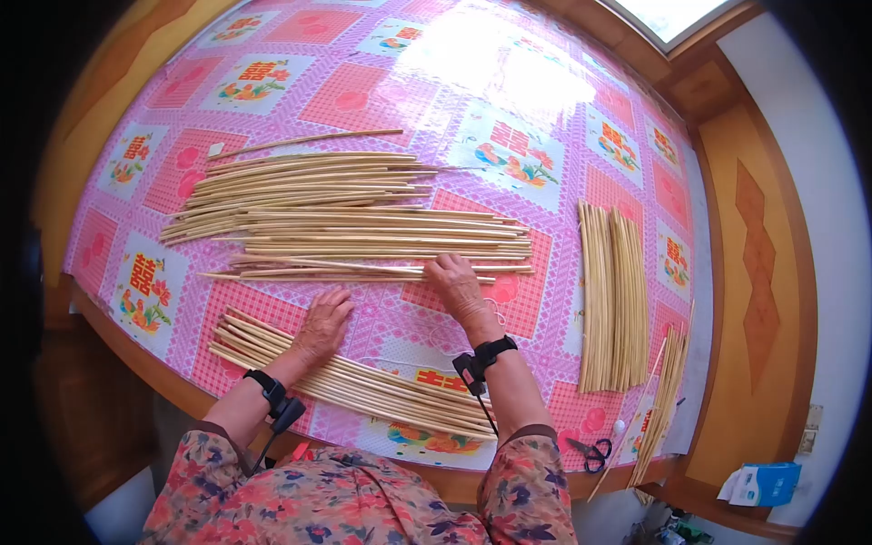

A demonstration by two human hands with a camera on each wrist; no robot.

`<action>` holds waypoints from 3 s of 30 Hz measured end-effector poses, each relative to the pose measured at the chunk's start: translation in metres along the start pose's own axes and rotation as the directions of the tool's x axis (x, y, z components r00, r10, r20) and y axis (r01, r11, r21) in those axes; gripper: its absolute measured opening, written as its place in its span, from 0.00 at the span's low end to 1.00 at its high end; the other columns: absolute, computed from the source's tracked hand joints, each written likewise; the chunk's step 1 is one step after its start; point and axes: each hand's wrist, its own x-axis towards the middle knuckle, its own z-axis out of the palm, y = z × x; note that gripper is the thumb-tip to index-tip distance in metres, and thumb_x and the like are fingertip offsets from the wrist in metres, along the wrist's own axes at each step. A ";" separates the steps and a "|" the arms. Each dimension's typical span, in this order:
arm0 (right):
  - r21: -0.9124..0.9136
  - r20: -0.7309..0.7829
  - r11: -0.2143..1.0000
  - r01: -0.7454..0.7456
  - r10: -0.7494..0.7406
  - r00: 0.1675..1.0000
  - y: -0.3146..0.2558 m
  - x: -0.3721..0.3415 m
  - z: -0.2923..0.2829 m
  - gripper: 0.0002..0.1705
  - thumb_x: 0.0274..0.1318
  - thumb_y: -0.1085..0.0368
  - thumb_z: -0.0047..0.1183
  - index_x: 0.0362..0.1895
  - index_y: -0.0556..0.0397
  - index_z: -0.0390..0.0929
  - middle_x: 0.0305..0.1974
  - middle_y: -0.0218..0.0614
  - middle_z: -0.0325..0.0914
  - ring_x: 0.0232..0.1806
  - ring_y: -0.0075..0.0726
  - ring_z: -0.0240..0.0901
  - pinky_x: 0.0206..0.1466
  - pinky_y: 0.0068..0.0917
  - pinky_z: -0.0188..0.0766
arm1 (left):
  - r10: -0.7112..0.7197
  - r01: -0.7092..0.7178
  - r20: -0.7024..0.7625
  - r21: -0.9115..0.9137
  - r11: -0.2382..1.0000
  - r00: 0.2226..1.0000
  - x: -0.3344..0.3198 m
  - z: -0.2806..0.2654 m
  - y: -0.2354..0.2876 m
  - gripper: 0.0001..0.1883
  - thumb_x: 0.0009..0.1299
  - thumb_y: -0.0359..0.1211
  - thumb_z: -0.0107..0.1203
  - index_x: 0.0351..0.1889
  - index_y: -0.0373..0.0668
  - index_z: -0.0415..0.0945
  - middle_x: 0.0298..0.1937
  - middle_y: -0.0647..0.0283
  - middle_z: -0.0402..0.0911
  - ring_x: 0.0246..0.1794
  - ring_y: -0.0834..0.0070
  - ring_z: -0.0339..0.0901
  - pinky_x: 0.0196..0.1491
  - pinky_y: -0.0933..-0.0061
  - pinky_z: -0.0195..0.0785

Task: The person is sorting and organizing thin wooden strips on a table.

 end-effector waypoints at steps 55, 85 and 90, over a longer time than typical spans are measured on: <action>-0.252 0.273 0.968 -0.009 0.080 0.959 0.045 0.019 -0.006 0.04 0.48 0.64 0.46 0.28 0.48 0.72 0.30 0.34 0.70 0.38 0.39 0.67 0.41 0.36 0.62 | 0.031 -0.033 -0.054 -0.037 0.999 0.998 0.002 0.000 0.000 0.22 0.55 0.25 0.52 0.50 0.42 0.62 0.54 0.54 0.62 0.58 0.58 0.57 0.62 0.53 0.45; 0.620 0.624 0.463 -0.633 0.198 0.756 -0.100 -0.084 -0.125 0.10 0.56 0.65 0.45 0.36 0.58 0.75 0.21 0.25 0.71 0.20 0.15 0.64 0.26 0.15 0.64 | -0.329 0.143 0.163 -0.986 -0.086 0.930 -0.010 -0.104 0.072 0.13 0.68 0.36 0.46 0.41 0.37 0.74 0.33 0.62 0.78 0.32 0.77 0.76 0.35 0.79 0.73; 0.601 0.555 0.535 -0.594 0.255 0.792 -0.112 -0.084 -0.127 0.12 0.56 0.65 0.46 0.40 0.59 0.74 0.25 0.28 0.73 0.22 0.18 0.65 0.27 0.18 0.66 | -0.400 0.128 0.171 -0.983 -0.133 0.901 -0.018 -0.097 0.078 0.12 0.68 0.35 0.45 0.36 0.34 0.72 0.34 0.56 0.77 0.34 0.72 0.77 0.41 0.73 0.75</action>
